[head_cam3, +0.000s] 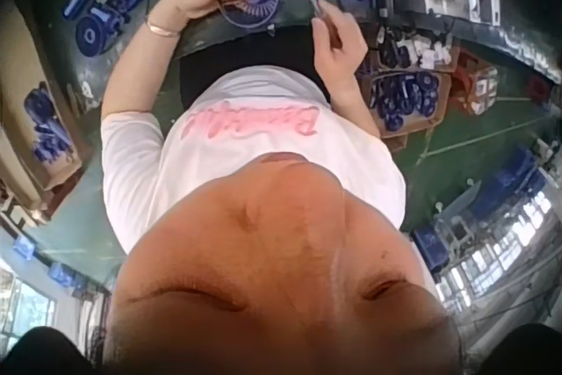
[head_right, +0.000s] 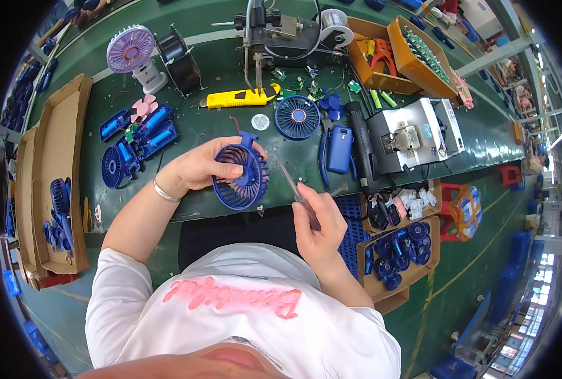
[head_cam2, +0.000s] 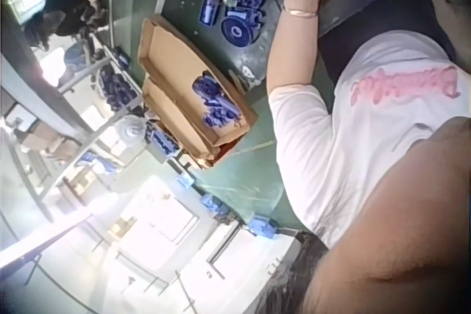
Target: The person assembles mini handheld fans by connecting circuit boards to fan housings by hand, driving screws into a fan motor with an electric screwdriver, turning on an assembled fan, and taking additional circuit boards from a tray to fit onto other fan parts.
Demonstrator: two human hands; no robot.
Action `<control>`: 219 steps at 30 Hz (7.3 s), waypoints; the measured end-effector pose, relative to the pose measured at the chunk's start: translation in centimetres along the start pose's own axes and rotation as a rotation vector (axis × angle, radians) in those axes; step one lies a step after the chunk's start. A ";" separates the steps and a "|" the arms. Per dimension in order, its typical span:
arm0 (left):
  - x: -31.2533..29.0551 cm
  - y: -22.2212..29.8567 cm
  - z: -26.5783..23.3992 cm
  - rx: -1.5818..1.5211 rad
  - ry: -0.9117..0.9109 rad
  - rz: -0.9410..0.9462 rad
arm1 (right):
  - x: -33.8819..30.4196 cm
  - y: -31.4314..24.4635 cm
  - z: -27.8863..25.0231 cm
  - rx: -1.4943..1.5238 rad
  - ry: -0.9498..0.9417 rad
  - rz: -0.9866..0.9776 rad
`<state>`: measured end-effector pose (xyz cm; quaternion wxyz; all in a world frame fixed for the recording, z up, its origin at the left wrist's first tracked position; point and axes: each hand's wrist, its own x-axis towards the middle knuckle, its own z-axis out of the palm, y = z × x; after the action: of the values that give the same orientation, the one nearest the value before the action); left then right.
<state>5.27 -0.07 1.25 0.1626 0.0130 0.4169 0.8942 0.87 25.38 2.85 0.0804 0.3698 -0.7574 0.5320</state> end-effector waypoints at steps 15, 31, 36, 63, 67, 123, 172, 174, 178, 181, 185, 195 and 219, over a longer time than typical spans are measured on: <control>-0.3 0.3 0.3 0.113 -0.031 -0.031 | 1.7 -0.2 0.5 -0.074 -0.088 0.004; -0.5 0.1 -0.9 0.481 -0.291 -0.183 | 4.6 1.0 -2.9 0.126 -0.536 0.091; -0.7 0.1 -1.2 0.415 -0.362 -0.242 | 3.5 2.2 -2.4 0.233 -0.564 0.067; -0.4 0.3 -1.5 0.458 -0.823 -0.155 | 3.0 1.0 1.1 0.218 -0.594 -0.171; -0.3 0.4 -2.6 0.465 -0.727 -0.124 | 2.6 1.6 2.2 0.302 -0.464 -0.089; -0.5 1.7 -1.1 0.477 -0.634 -0.289 | 1.0 8.4 -6.6 1.999 0.358 1.017; -1.2 0.8 -3.1 -0.507 -0.308 0.261 | 12.8 0.2 -2.6 1.136 -0.731 -0.101; -1.2 0.7 -3.1 -0.537 -0.316 0.262 | 13.1 1.2 -2.4 1.184 -1.000 0.023; -1.6 0.8 -3.2 -0.534 -0.267 0.298 | 12.2 2.6 -1.2 1.165 -1.074 0.102; -1.9 1.1 -3.1 -0.549 -0.181 0.328 | 10.6 1.8 -0.1 1.032 -0.653 0.212; -1.3 1.8 -1.2 -0.569 0.099 0.355 | 8.9 0.8 0.6 0.805 -0.169 0.300; -1.2 3.9 0.8 -0.432 -0.166 0.266 | 11.2 -4.6 -2.3 0.890 0.214 -0.108; -0.7 1.5 0.4 -0.020 -0.092 0.363 | 8.1 -7.2 4.0 0.907 0.021 -0.472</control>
<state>5.63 -0.87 2.70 0.0178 0.1271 0.3911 0.9114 0.87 16.96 10.71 0.0376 0.5231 -0.3454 0.7782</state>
